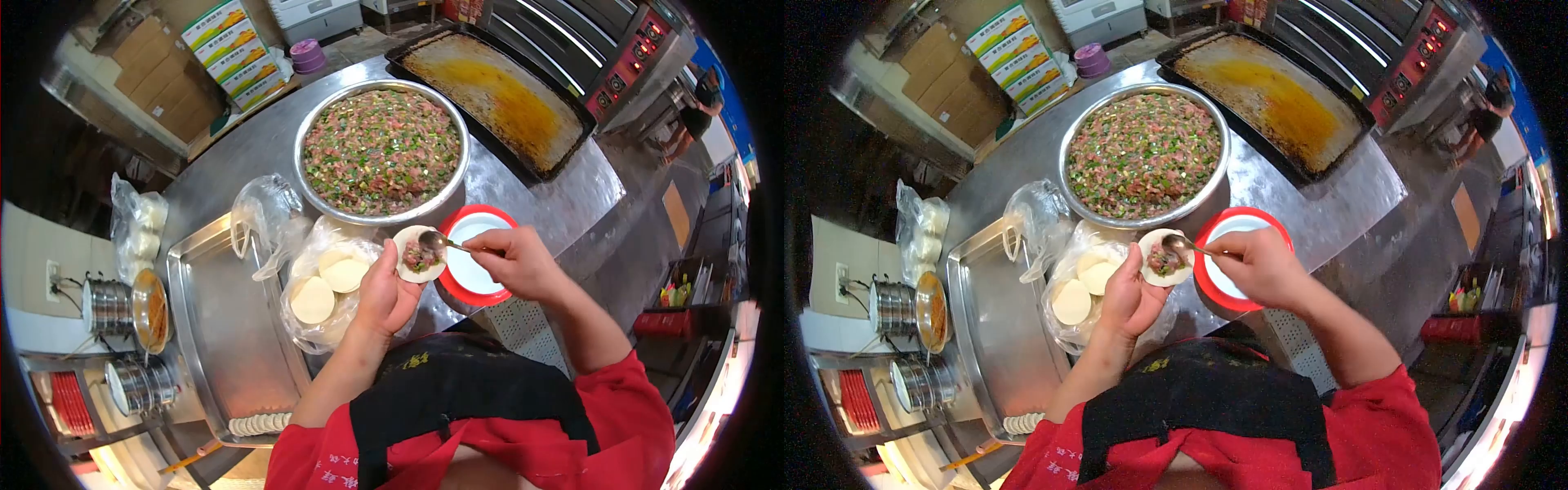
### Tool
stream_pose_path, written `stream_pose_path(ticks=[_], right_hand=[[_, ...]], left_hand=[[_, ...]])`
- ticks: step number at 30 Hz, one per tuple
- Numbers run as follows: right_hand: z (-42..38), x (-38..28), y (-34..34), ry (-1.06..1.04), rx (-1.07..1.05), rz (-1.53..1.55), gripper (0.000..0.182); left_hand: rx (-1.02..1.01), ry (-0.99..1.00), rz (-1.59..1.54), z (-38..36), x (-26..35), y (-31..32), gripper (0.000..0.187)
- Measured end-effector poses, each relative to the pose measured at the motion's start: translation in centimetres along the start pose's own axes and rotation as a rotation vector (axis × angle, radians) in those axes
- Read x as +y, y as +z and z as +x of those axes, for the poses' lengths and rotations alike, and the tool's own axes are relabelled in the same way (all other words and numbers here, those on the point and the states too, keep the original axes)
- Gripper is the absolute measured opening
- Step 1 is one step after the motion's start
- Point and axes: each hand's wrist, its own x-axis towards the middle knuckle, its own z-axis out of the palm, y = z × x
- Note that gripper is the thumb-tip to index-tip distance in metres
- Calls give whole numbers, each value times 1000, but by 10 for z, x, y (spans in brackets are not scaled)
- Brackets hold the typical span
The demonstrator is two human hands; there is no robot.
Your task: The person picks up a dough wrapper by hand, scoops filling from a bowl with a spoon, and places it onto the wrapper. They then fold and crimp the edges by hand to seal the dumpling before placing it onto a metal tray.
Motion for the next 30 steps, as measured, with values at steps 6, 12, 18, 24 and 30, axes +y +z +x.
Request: stream_pose_path(ticks=[6,12,18,24,30], right_hand=[[10,7,-30,128,-309,-242,17],[-3,23,-44,214,-75,-358,15],[-51,105,11,216,-40,-925,9],[-69,81,-7,170,-21,-896,11],[-62,31,0,115,347,23,16]], left_hand=[[14,-142,166,-4,-10,-14,44],[169,-151,56,-2,-8,-14,48],[143,-126,-47,3,-10,-11,52],[69,-116,-49,10,-15,-6,53],[22,-154,-21,9,-25,4,52]])
